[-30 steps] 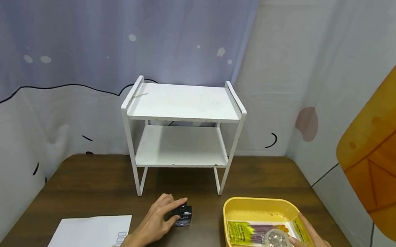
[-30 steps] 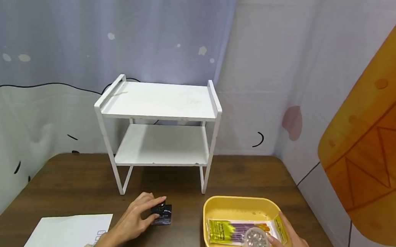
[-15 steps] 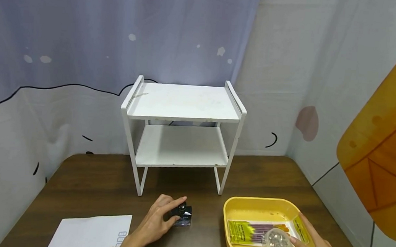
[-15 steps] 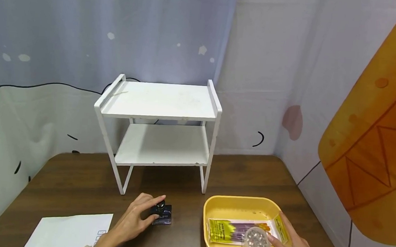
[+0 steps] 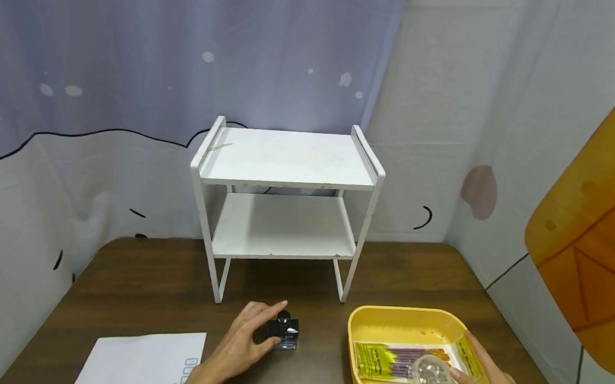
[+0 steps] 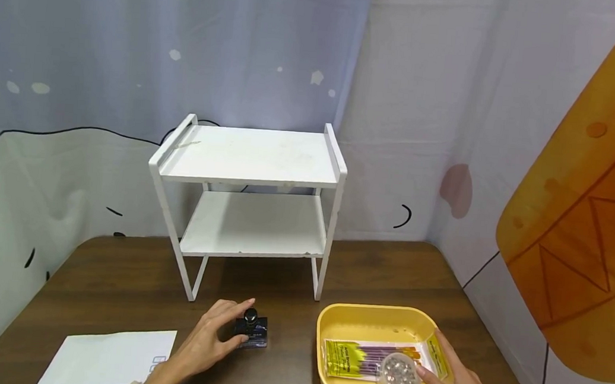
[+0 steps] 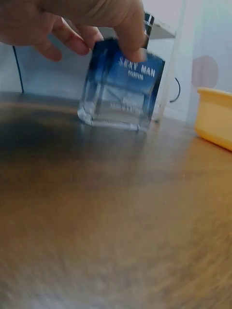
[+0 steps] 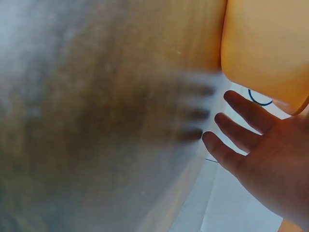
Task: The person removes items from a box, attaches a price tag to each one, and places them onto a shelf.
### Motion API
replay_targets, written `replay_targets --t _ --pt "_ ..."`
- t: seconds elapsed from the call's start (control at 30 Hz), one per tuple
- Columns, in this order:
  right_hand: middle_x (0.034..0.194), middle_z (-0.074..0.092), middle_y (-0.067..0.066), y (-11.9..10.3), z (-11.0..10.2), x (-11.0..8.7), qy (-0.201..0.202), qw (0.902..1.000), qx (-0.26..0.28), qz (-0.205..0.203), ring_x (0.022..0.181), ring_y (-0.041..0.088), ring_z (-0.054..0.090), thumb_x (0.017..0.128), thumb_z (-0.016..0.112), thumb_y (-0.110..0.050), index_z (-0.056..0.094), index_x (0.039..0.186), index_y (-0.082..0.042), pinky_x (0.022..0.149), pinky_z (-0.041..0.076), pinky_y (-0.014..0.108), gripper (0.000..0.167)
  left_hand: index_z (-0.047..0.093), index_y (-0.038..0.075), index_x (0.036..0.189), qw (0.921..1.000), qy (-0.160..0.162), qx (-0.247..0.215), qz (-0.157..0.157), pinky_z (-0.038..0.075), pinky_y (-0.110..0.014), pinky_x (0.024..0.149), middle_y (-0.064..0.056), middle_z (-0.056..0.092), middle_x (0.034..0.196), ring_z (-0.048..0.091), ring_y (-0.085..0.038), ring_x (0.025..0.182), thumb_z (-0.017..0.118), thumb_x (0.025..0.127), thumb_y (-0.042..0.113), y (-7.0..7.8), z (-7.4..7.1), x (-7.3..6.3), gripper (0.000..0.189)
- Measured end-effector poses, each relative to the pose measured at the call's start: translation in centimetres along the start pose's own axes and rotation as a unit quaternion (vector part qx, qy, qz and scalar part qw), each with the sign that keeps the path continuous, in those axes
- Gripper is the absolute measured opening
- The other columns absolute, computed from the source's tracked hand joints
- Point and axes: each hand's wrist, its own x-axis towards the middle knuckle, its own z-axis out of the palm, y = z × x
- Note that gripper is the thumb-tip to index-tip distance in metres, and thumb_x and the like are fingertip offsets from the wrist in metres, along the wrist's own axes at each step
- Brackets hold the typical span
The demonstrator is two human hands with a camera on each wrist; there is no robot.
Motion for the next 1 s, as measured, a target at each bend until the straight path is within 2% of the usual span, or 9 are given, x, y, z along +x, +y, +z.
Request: replay_targets --t 0.17,0.23,0.3,0.37,0.5,0.6,0.73,0.8,1.0 --pt "0.146 0.038 0.042 -0.1 -0.2 0.2 -0.012 0.9999 -0.007 0.001 0.113 0.048 0.059 0.096 0.055 -0.056 -0.003 0.160 -0.010 0.082 0.049 0.067 0.098 0.056 0.018 0.142 0.9991 0.013 0.027 -0.031 0.053 -0.041 0.089 0.002 0.066 0.113 0.057 -0.017 0.109 0.093 0.065 0.020 -0.1 -2.3 0.8 0.085" --pt "0.150 0.032 0.041 -0.1 -0.3 0.2 -0.007 0.9997 -0.021 -0.010 0.120 0.054 0.054 0.095 0.056 -0.056 0.000 0.160 -0.007 0.085 0.047 0.069 0.099 0.061 0.016 0.136 0.9974 0.018 0.048 -0.051 0.053 -0.045 0.089 -0.001 0.066 0.113 0.058 -0.022 0.110 0.093 0.065 0.023 -0.4 -3.7 1.1 0.078" --pt "0.152 0.028 0.040 -0.1 -0.4 0.0 0.012 0.9984 -0.042 -0.036 0.126 0.059 0.046 0.095 0.058 -0.055 0.005 0.159 -0.002 0.088 0.045 0.071 0.098 0.066 0.015 0.130 0.9943 0.006 0.069 -0.082 0.053 -0.048 0.087 -0.005 0.065 0.113 0.058 -0.026 0.109 0.093 0.065 0.026 -0.9 -5.3 1.1 0.071" --pt "0.153 0.026 0.040 -0.4 -0.6 -0.3 0.046 0.9950 -0.060 -0.066 0.131 0.061 0.038 0.094 0.061 -0.053 0.011 0.158 0.001 0.090 0.042 0.073 0.097 0.069 0.014 0.125 0.9886 -0.024 0.093 -0.116 0.052 -0.052 0.086 -0.008 0.064 0.113 0.058 -0.030 0.108 0.094 0.064 0.029 -1.7 -7.1 0.7 0.068" --pt "0.153 0.027 0.038 -1.7 -1.2 -1.0 0.107 0.9854 -0.074 -0.110 0.132 0.060 0.034 0.094 0.065 -0.047 0.015 0.158 -0.002 0.089 0.037 0.078 0.093 0.069 0.013 0.124 0.9651 -0.114 0.145 -0.186 0.048 -0.057 0.084 -0.013 0.062 0.114 0.056 -0.035 0.106 0.094 0.061 0.040 -3.7 -10.3 -0.9 0.072" --pt "0.155 0.025 0.036 -3.5 -1.5 -1.6 0.130 0.9808 -0.064 -0.131 0.133 0.059 0.033 0.094 0.066 -0.043 0.012 0.161 -0.011 0.087 0.035 0.079 0.092 0.068 0.012 0.125 0.9398 -0.177 0.182 -0.229 0.045 -0.058 0.083 -0.014 0.060 0.111 0.054 -0.035 0.103 0.092 0.059 0.047 -5.2 -12.2 -2.5 0.078" --pt "0.159 0.026 0.029 -6.7 -1.4 -2.4 0.153 0.9713 -0.036 -0.178 0.136 0.056 0.034 0.092 0.070 -0.038 0.015 0.161 -0.023 0.086 0.036 0.079 0.089 0.067 0.011 0.126 0.9151 -0.224 0.209 -0.262 0.045 -0.056 0.078 -0.013 0.059 0.106 0.053 -0.033 0.098 0.092 0.056 0.049 -6.8 -13.4 -4.1 0.084" --pt "0.160 0.028 0.025 -8.3 -1.2 -2.8 0.159 0.9659 -0.023 -0.204 0.136 0.054 0.035 0.091 0.072 -0.035 0.017 0.160 -0.028 0.086 0.036 0.079 0.088 0.067 0.011 0.125 0.9087 -0.237 0.210 -0.272 0.045 -0.055 0.076 -0.013 0.058 0.104 0.053 -0.032 0.096 0.093 0.054 0.049 -7.4 -13.7 -4.6 0.085" --pt "0.160 0.032 0.019 -12.8 0.4 -4.1 0.144 0.9542 0.008 -0.262 0.138 0.052 0.036 0.091 0.073 -0.032 0.018 0.158 -0.037 0.089 0.036 0.078 0.086 0.066 0.009 0.122 0.9003 -0.262 0.190 -0.291 0.046 -0.057 0.081 -0.014 0.063 0.104 0.056 -0.036 0.100 0.093 0.055 0.043 -7.9 -13.7 -4.9 0.079"
